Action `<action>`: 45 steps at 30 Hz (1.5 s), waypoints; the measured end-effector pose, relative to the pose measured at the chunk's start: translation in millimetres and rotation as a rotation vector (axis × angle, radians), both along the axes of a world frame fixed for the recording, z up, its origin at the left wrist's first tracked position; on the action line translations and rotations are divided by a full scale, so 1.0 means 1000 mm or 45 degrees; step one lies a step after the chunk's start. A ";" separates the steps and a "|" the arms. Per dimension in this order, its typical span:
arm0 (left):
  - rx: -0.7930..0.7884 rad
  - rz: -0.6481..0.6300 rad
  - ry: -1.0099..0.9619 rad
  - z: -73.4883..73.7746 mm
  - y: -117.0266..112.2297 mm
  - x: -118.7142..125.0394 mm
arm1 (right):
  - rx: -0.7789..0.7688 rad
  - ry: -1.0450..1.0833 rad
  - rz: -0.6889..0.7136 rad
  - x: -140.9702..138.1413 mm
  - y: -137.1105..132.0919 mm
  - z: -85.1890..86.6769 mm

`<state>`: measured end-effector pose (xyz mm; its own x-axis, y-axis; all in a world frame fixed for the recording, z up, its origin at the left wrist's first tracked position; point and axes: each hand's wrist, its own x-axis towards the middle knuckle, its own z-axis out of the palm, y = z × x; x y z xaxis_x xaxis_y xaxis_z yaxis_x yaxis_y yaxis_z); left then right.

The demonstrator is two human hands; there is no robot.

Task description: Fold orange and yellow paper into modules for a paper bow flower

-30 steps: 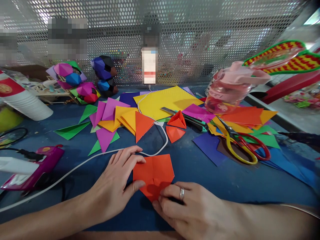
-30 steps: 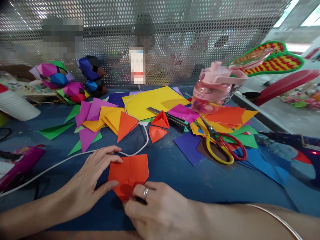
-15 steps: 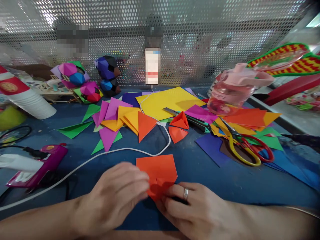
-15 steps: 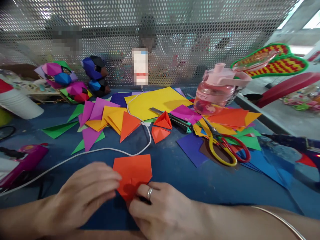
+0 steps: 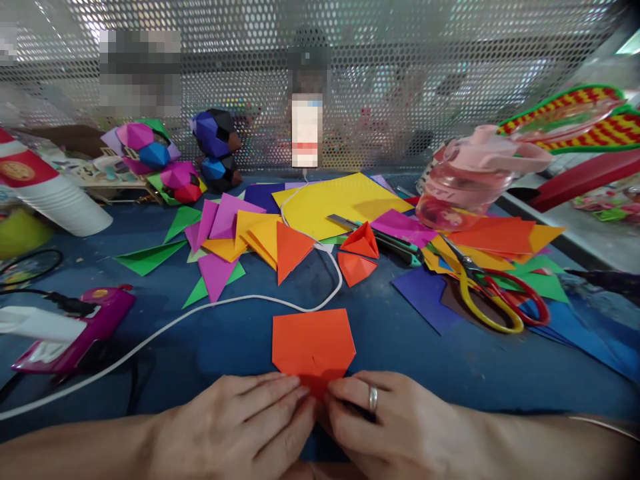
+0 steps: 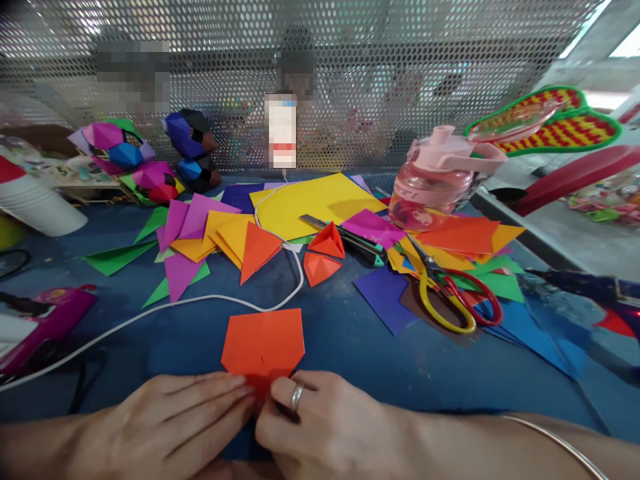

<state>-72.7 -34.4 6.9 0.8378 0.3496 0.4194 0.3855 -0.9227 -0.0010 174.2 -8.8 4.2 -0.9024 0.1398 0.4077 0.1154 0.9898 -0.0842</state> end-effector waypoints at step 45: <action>0.371 0.272 -0.108 -0.002 0.007 0.000 | 0.181 0.142 -0.218 0.019 0.067 0.004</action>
<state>-73.1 -27.2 4.8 0.7167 0.3683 0.5922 0.5793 -0.7871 -0.2116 193.1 58.7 8.1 -0.8187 0.2208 0.5301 0.2800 0.9594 0.0327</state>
